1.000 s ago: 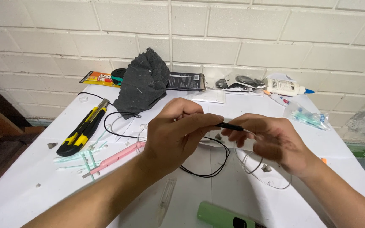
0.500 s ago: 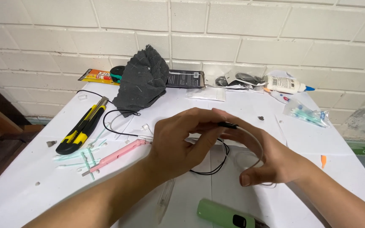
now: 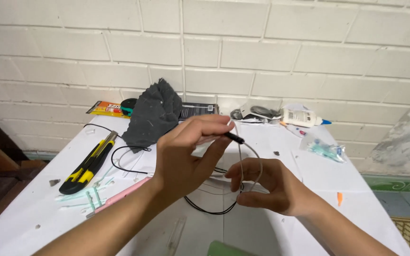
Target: Assembling or repairing small electronic components, specifically wires and connectors, on a workbench.
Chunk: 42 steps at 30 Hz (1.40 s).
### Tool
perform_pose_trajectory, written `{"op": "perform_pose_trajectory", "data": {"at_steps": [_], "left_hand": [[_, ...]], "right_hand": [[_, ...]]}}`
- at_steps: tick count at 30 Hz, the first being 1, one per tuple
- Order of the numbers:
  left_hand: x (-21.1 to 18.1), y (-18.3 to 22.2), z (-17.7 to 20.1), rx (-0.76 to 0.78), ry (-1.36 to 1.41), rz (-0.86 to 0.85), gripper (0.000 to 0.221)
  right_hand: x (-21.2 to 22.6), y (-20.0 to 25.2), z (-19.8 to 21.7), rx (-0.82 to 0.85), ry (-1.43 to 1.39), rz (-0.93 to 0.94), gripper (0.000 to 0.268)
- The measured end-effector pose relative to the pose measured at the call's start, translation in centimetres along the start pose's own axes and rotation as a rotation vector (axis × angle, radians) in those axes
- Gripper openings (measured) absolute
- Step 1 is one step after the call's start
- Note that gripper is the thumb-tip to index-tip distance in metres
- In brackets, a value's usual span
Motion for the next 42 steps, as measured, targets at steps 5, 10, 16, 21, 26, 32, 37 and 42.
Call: {"op": "perform_pose_trajectory", "data": {"at_steps": [5,10,16,21,26,32,37,42], "left_hand": [[-2.1,-3.7,0.0,-0.071,0.045,-0.103,0.012],[-4.3,-7.4,0.2,-0.06,0.102,-0.191,0.017],[-4.0,-12.1,1.0,-0.138,0.128,-0.203,0.017],[-2.4,-15.1,2.8,-0.343,-0.018,-0.265,0.029],[-1.3,-15.7,2.5,-0.333,0.008,-0.212,0.031],[-2.4,-15.5,-0.3,-0.205,0.085,-0.249,0.012],[-7.0,-15.9,-2.1,-0.142,0.059,-0.449,0.01],[-7.2,-16.9,-2.6,-0.259,0.132,-0.401,0.021]], "right_hand": [[0.5,0.2,0.9,-0.062,0.033,-0.042,0.024],[1.5,0.4,0.9,-0.059,0.028,0.024,0.018],[2.1,0.5,0.8,-0.006,-0.055,0.115,0.023],[2.2,0.4,1.4,-0.022,-0.132,0.174,0.03],[2.2,0.4,1.6,0.024,-0.276,0.308,0.045],[3.2,0.7,1.4,0.072,-0.285,0.358,0.096],[3.2,0.4,2.5,0.008,-0.248,0.393,0.107],[2.2,-0.1,4.0,-0.125,-0.243,0.357,0.148]]}}
Point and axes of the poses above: each hand's wrist, its own y-axis away from the middle knuckle, its own z-axis out of the back of the hand, x = y × z, the point moved 8 cm from there along -y, towards the middle knuckle, and after that the axes turned 3 degrees about -z, right-handed, at the moved point
